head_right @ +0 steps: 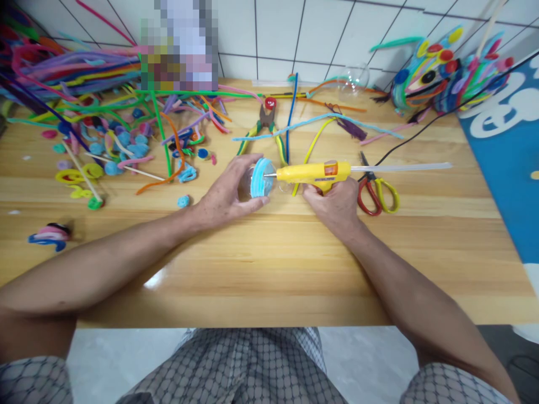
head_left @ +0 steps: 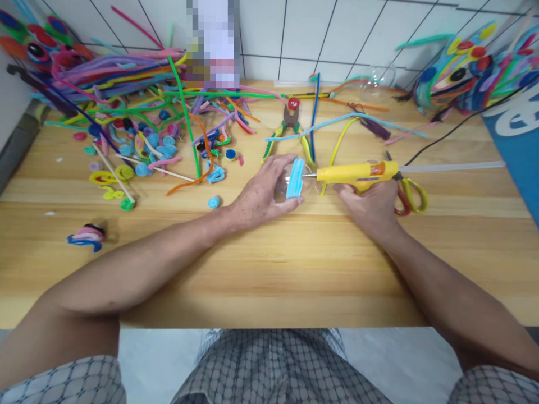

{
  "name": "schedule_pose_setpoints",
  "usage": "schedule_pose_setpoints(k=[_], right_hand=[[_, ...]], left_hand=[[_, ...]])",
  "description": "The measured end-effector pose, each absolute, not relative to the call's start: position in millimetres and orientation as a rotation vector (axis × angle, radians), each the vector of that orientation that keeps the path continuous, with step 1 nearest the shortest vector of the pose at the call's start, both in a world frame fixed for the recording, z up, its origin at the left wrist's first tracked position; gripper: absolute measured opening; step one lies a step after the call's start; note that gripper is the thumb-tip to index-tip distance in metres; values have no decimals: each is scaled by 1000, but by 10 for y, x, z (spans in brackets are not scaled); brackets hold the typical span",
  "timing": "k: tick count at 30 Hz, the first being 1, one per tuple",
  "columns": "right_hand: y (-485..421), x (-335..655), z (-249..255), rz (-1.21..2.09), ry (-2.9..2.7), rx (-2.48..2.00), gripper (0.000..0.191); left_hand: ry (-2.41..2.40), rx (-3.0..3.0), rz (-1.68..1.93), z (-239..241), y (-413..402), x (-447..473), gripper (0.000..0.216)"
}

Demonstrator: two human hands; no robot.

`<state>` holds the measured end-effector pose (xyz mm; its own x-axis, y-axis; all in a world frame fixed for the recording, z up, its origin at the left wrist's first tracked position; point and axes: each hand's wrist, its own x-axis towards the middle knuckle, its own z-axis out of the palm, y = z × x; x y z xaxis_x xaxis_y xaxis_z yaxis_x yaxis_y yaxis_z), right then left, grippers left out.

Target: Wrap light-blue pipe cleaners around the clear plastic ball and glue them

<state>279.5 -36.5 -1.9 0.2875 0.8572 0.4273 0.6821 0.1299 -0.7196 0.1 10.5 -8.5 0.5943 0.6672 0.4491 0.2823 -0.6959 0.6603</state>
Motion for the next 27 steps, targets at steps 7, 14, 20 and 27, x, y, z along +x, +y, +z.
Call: schedule_pose_setpoints(k=[7,14,20,27], right_hand=[[-388,2736,98,228,-1458,-1630,17],[-367,2772,1,246,-1439,-1612,19],[-380,2753,47,217,-1446,-1664,19],[-391,2737,65,254,-1414,-1592,22]], left_hand=[[764,2292,951,-79,97,10,82],[765,2296,948,-79,100,5,82],[781,2287,933,-72,94,6,83],[747,2297,956,-79,99,1,82]])
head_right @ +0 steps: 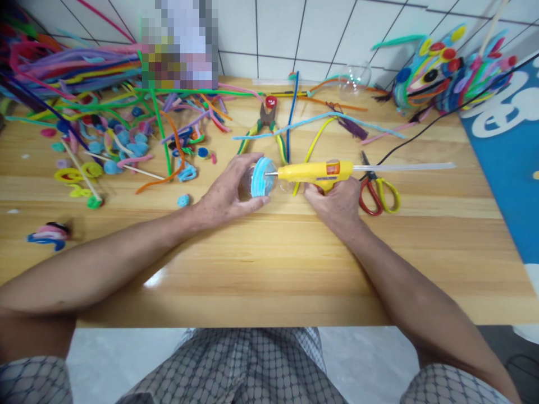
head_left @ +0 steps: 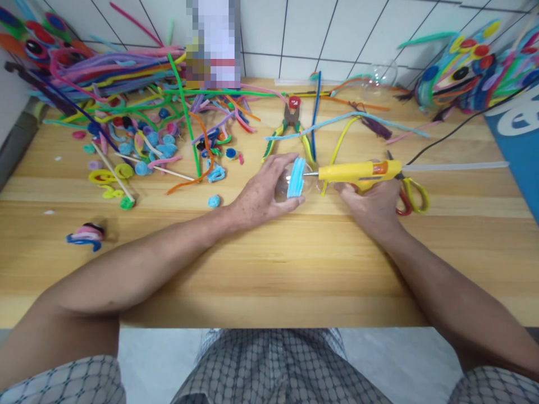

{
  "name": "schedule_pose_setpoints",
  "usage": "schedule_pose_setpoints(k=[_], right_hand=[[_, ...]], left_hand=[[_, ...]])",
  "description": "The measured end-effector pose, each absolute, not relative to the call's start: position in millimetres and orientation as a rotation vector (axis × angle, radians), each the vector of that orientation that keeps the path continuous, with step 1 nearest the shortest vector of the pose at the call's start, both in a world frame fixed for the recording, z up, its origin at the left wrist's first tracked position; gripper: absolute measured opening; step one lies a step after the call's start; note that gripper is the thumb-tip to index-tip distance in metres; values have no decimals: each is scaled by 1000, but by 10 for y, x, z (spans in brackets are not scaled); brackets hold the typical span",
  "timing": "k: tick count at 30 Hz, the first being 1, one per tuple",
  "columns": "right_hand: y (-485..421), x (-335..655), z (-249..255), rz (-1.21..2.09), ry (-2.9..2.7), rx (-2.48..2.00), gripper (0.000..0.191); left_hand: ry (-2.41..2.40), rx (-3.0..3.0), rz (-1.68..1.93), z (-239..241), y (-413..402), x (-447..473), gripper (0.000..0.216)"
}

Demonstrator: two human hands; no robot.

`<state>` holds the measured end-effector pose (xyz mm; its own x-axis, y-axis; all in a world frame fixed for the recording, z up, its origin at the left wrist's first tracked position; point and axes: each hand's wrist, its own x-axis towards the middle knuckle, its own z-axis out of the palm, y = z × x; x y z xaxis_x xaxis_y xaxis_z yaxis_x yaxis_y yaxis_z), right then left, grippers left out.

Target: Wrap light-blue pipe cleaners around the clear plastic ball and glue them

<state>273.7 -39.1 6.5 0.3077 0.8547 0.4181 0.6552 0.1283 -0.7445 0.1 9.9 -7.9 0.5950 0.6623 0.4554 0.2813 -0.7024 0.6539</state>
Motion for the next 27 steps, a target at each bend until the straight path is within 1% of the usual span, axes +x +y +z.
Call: schedule_pose_setpoints(k=[2,6,10,17,21,27], right_hand=[[-401,2726,81,288,-1420,-1571,19],[-413,2721,71,338,-1411,-1565,26],[-415,2721,62,316,-1391,-1575,31],[-415,2707,65,328,-1386,-1555,27],[-399,2738,12,256,-1426,-1566,23],[-379,2704,88,187,-1421,-1685,29]], left_hand=[[740,2300,963,-83,100,1,82],[755,2296,953,-82,99,4,82],[735,2293,976,-91,101,5,82],[734,2291,995,-109,107,11,81],[734,2294,982,-103,110,14,82],[752,2295,967,-98,108,12,82]])
